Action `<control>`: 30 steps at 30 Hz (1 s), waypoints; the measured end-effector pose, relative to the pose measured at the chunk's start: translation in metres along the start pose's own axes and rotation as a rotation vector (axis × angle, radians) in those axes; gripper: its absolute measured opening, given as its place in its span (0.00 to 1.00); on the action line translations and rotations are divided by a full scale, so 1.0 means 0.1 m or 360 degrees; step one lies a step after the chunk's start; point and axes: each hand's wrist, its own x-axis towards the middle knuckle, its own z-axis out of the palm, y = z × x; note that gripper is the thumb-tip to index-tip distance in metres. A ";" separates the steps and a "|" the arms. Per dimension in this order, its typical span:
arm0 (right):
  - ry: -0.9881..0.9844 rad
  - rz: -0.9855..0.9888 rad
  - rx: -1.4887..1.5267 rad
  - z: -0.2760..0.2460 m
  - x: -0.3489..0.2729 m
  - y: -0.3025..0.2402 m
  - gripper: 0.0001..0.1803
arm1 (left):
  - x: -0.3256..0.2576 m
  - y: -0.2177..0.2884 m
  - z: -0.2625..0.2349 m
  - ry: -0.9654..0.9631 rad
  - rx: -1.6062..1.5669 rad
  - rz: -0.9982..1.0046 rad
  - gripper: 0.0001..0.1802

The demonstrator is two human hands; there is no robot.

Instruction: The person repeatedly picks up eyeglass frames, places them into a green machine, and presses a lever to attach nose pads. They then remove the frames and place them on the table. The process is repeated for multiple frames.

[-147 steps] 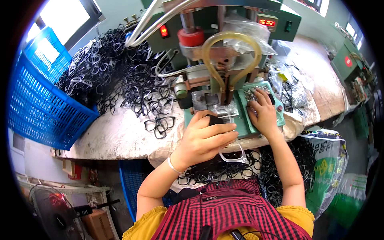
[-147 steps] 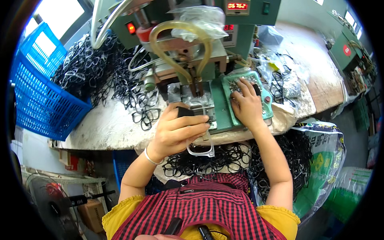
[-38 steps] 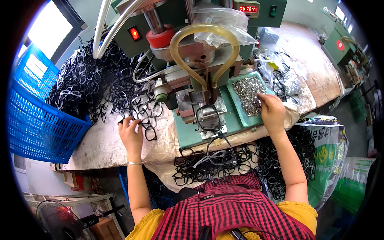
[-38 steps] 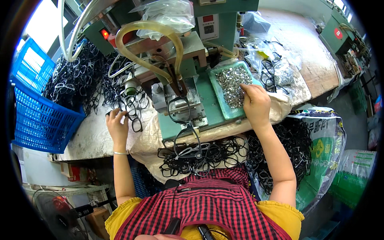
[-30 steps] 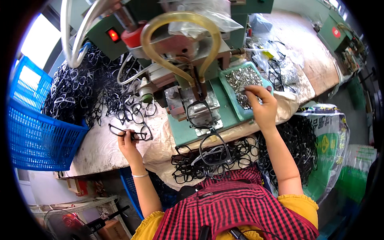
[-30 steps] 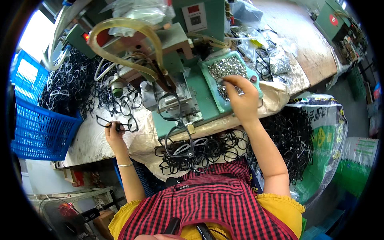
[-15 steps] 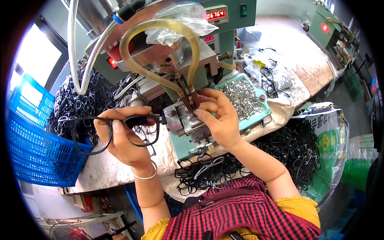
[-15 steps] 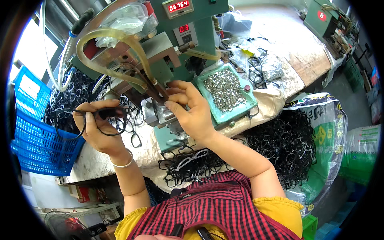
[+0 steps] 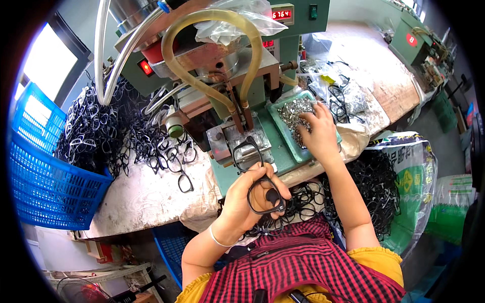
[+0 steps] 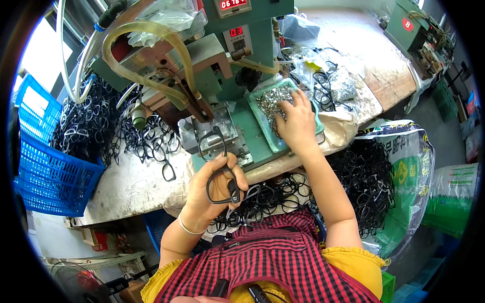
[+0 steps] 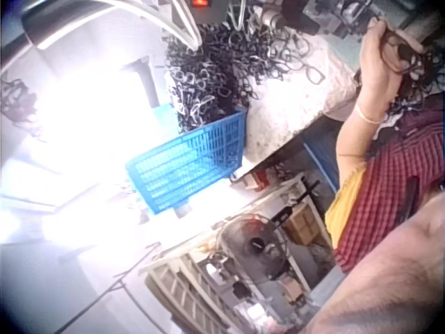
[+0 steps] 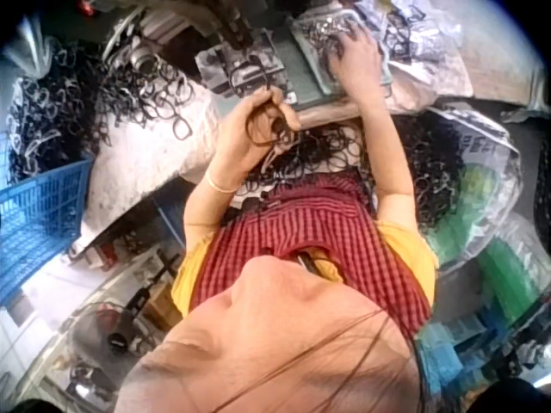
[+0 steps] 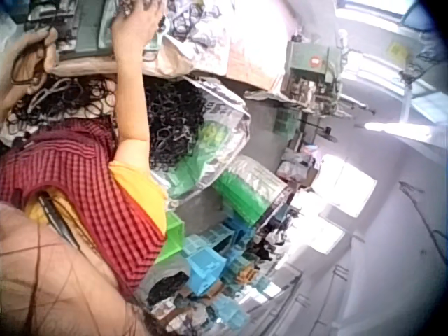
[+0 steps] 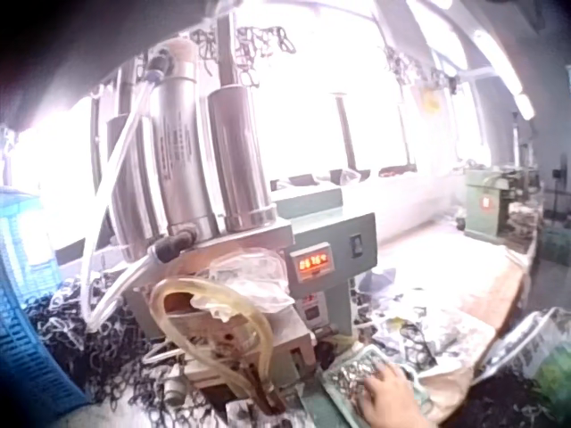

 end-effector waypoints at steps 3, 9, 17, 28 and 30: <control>0.0097 -0.0024 0.0076 0.13 -0.11 0.27 0.09 | 0.03 -0.06 0.03 0.0062 0.0002 0.0040 0.13; 0.0184 -0.0004 0.0261 0.11 -0.07 0.18 0.07 | 0.03 -0.04 -0.03 0.0057 0.0008 0.0088 0.17; 0.0273 0.0296 0.0918 -0.13 -0.28 0.34 0.08 | -1.23 -0.28 -1.42 0.0708 0.2440 -0.0414 0.26; 0.0059 0.0298 0.1081 -0.65 -0.36 0.47 0.09 | 0.38 -1.75 -0.90 0.0631 0.2520 -0.0726 0.52; 0.0047 0.0297 0.1074 -0.77 -0.36 0.61 0.10 | 0.70 -1.93 -0.42 0.0280 0.2519 -0.0639 0.55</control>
